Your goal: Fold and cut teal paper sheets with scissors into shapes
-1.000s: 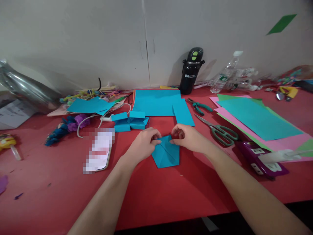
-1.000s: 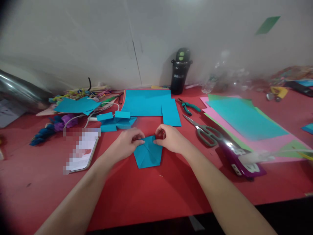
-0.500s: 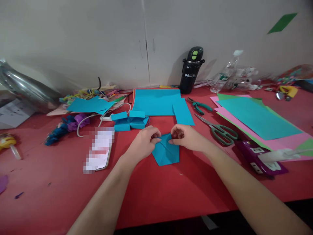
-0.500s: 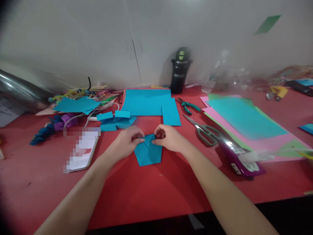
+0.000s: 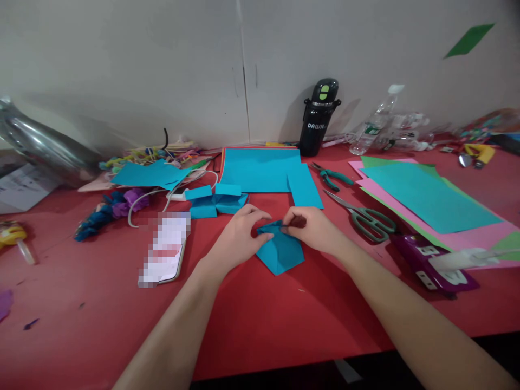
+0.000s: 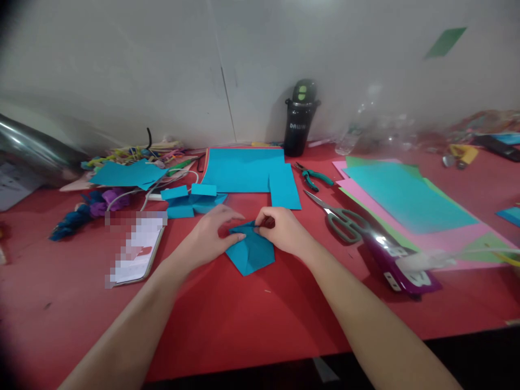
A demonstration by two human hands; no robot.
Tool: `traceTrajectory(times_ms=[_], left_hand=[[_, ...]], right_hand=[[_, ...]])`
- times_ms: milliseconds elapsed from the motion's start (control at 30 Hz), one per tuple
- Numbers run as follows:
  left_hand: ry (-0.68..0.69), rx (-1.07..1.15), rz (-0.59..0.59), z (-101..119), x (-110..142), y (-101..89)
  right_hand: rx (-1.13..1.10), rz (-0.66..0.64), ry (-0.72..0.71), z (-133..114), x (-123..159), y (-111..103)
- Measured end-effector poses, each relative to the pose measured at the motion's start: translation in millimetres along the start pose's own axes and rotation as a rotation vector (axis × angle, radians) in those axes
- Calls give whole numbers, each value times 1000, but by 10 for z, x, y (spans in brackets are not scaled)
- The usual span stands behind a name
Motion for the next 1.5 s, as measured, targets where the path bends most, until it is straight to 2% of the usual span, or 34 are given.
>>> traceTrajectory(times_ms=[167,300,467,633,733,900,1000,1133,1267,1500], left_hand=[[-40,-24,-80,-31,-9,54],[-59,-62,-74,-80,-29,78],[-61,-45,-52,-79,-40,115],[22,-45,-56,-16,-62,140],[79,-54,-113,18,-45,162],[78,-90,-256,55,29,156],[39,-33,-281,48,45,144],[-79,38,-226,-50,33,127],[-164,52,-195,-107,28,98],[-219,11,-138,-204,48,80]], right_hand=[[-33,-25,-21,14,5,34],[36,-75,-65,35,6,104],[173,-51,-172,2,6,109],[260,-56,-241,-80,1,112],[339,-94,-250,-107,19,132],[429,-150,-223,-142,114,126],[397,-163,-210,-156,133,119],[311,-125,-203,-114,73,125],[239,-73,-123,-20,27,119],[326,41,51,139,22,46]])
Point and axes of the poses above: each hand's wrist, its own x-axis away from the middle knuckle, its own y-axis out of the palm, z = x × y, the point moved 8 cm from there along -x, towards the middle knuckle, and after that the axes turned 11 degrees about y, right-handed, at the moved point
